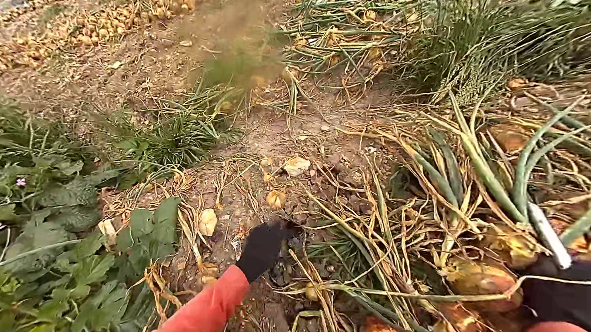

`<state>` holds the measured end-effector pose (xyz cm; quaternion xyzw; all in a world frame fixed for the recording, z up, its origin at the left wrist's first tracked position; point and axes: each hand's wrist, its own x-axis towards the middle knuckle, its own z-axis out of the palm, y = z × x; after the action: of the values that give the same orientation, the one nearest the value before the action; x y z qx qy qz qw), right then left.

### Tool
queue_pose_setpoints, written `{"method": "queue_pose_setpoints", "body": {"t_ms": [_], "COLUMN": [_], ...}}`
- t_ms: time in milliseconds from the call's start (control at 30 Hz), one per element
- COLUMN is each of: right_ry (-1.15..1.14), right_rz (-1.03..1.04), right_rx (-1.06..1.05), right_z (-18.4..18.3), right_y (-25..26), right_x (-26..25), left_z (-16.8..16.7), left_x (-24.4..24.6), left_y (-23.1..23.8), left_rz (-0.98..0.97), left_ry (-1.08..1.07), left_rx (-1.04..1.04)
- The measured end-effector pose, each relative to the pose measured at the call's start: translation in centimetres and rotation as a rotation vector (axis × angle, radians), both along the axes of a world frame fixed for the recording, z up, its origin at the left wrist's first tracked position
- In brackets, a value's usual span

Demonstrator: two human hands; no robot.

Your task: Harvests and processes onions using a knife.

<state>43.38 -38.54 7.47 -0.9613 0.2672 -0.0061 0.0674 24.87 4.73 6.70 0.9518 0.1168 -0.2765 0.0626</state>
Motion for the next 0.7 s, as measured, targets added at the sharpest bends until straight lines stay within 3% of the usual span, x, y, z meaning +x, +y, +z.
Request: {"method": "queue_pose_setpoints", "body": {"t_ms": [133, 367, 500, 600, 700], "right_ry": [-0.032, 0.008, 0.03, 0.003, -0.019], "right_rz": [0.093, 0.098, 0.093, 0.132, 0.148], "right_rx": [0.001, -0.011, 0.008, 0.036, 0.02], "right_z": [-0.8, -0.5, -0.5, -0.5, -0.5], "right_y": [-1.1, -0.7, -0.6, -0.6, -0.6], "right_x": [-0.1, -0.6, -0.3, -0.6, -0.6], "left_z": [-0.3, 2.1, 2.7, 1.8, 0.1], "left_x": [-1.8, 2.0, 4.1, 4.6, 3.5], "left_y": [-0.2, -1.2, -0.8, 1.0, 2.1], "left_rz": [0.067, 0.366, 0.266, 0.221, 0.358], "left_ry": [0.035, 0.219, 0.389, 0.415, 0.312], "left_rx": [0.068, 0.166, 0.228, 0.148, 0.012]}}
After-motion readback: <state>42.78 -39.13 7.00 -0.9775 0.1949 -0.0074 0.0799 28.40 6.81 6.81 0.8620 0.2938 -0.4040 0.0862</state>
